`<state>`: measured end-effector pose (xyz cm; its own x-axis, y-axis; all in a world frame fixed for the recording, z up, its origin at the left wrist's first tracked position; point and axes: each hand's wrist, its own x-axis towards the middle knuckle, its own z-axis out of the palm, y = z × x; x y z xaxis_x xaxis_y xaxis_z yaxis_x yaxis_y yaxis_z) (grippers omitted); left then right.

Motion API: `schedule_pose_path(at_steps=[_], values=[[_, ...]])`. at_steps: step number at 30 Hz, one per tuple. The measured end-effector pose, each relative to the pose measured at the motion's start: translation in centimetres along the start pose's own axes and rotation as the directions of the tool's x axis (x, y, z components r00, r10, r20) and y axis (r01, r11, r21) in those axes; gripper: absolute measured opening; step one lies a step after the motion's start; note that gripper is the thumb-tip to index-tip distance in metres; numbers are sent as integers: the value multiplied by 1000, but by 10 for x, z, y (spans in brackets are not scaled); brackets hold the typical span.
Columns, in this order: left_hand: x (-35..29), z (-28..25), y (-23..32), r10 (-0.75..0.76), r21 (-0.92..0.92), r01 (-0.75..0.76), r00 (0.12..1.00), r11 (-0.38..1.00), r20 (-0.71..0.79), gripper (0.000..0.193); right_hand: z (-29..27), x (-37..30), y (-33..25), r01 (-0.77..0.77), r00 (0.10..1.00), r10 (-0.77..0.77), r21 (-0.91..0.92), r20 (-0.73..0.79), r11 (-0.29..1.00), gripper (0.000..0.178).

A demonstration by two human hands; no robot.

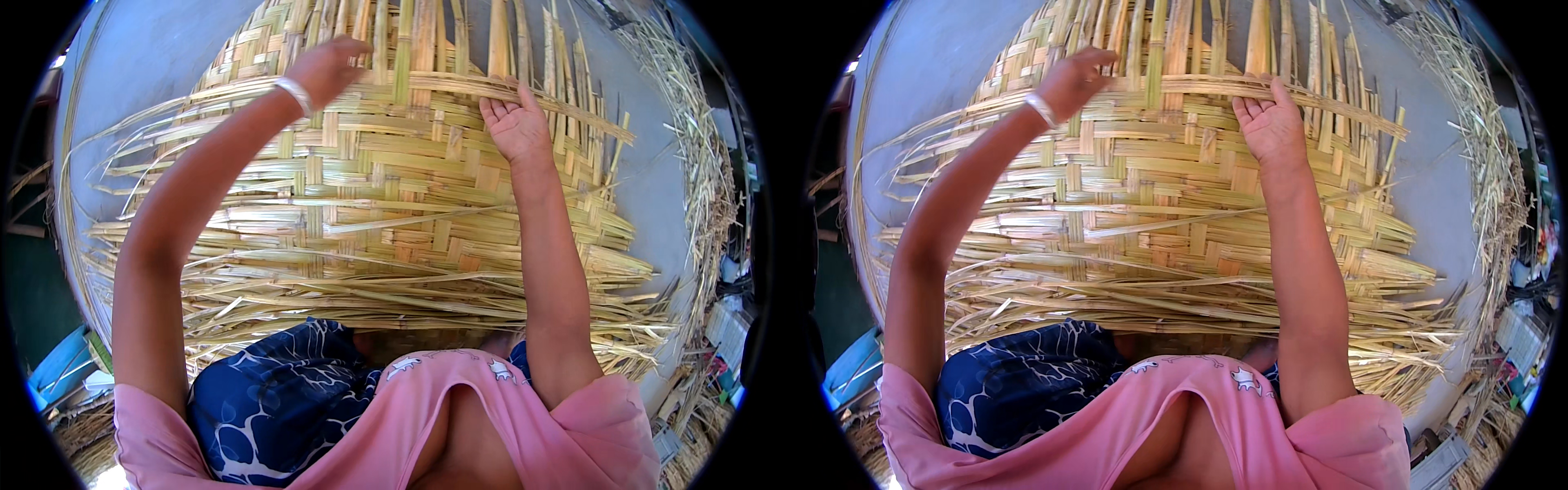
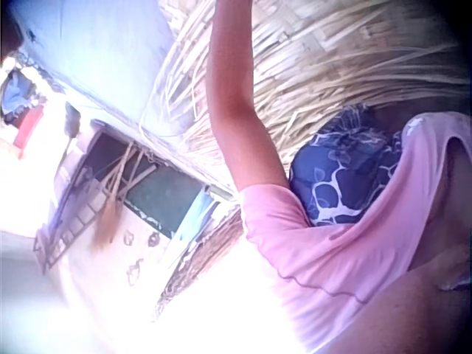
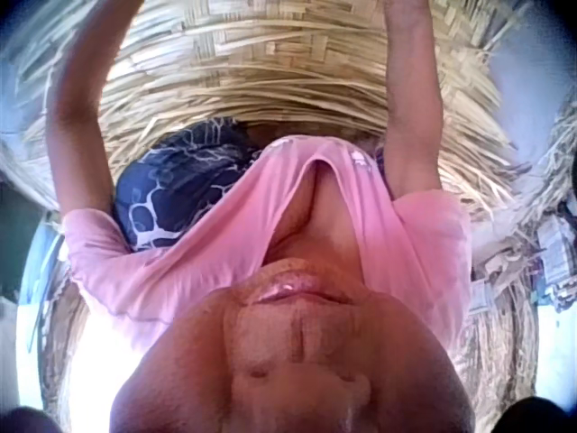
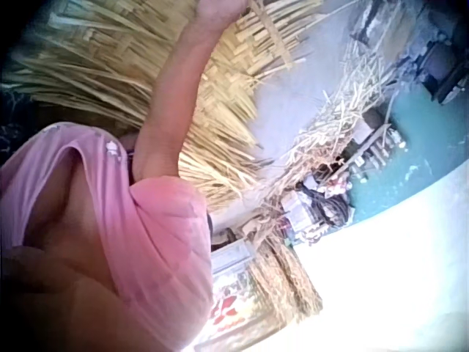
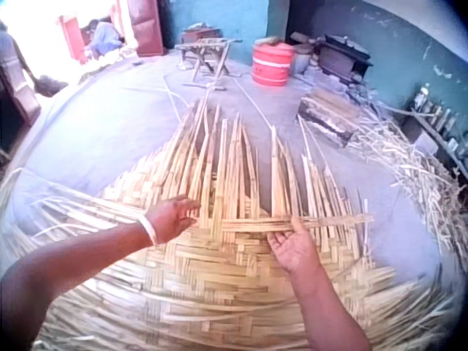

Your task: The person weaves a large mat using dried palm leaves, interlacing strips by hand while sitting on the floor. The person repeatedly pulls, aligns, and presses the leaf strips to form a tight woven pattern.

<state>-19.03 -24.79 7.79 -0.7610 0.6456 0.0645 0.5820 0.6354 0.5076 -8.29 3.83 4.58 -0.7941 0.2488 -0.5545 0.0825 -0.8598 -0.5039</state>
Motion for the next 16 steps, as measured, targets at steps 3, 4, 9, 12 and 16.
schedule_pose_path(at_steps=[3, 4, 9, 12, 16], values=[[26, 36, 51, 180, 52, -185, 979, 981, 92, 40, -4, -4, -13, 20, 1000, -20, 27, -12, 999, 34], [36, 44, 61, 117, -6, -118, 977, 993, 181, 45, -6, -4, -15, 19, 1000, -18, 28, -13, 999, 38], [69, 51, 77, -99, 40, 91, 936, 995, 339, 40, -8, 0, -25, 32, 986, -4, -167, 164, 985, 48], [69, 46, 91, -189, 51, 182, 927, 982, 324, 32, -2, 19, -41, 10, 978, 52, -296, 203, 955, 58], [66, 49, 95, -298, 9, 307, 916, 952, 269, 30, 20, 42, -55, 101, 984, 4, -578, 178, 810, 80]])
